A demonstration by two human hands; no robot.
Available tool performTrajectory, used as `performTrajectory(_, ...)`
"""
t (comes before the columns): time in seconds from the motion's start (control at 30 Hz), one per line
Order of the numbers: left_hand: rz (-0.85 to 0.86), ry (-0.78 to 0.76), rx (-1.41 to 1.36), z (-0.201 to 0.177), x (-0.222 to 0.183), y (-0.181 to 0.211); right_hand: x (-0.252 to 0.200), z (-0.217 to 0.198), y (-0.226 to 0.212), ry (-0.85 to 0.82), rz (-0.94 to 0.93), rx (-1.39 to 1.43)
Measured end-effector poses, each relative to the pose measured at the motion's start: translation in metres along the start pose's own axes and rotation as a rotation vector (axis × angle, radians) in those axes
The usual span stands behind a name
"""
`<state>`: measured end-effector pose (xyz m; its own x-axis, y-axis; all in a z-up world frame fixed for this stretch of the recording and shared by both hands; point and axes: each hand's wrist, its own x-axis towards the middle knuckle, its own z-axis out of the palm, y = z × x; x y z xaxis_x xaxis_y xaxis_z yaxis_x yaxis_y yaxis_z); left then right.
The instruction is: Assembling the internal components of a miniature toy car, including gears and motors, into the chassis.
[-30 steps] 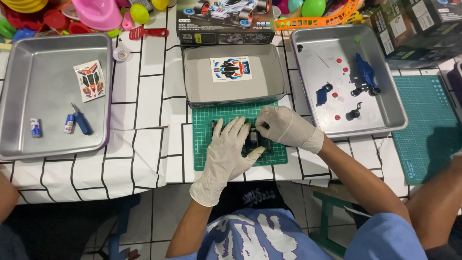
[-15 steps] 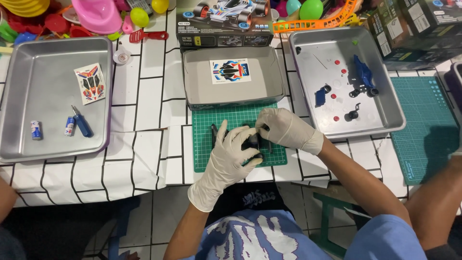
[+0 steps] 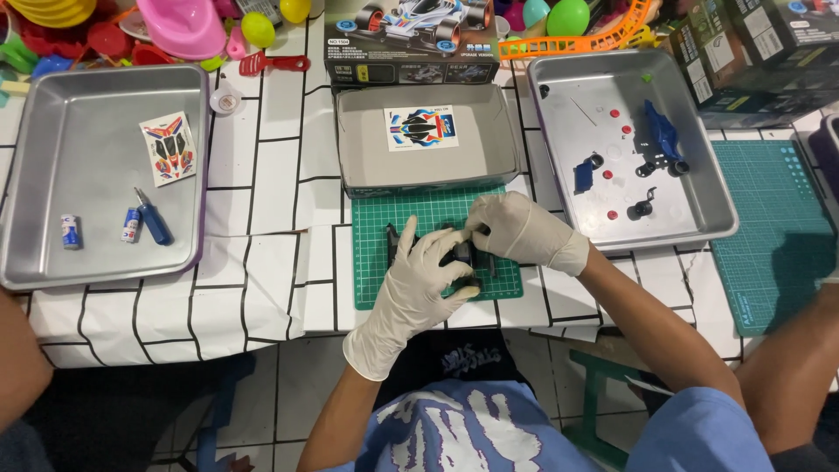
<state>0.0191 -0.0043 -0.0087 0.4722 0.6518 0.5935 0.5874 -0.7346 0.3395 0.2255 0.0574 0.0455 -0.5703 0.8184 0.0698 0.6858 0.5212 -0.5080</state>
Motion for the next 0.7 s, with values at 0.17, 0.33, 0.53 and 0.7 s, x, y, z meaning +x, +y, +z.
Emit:
performTrajectory(0.17,-0.029,-0.038,-0.026,0.004,-0.003,-0.003,-0.003,0.005,0.006,0.032,-0.012,-0.039)
performTrajectory(0.33,-0.052,-0.032,-0.107,0.003,-0.002,-0.002,-0.001,0.002,0.006,0.036,-0.028,0.019)
performTrajectory(0.53,0.001,-0.030,-0.070,-0.001,-0.003,-0.002,-0.004,-0.004,0.002,0.068,-0.077,0.042)
performTrajectory(0.7,-0.005,-0.049,-0.087,-0.001,-0.003,-0.002,-0.007,-0.005,0.000,0.055,-0.072,0.009)
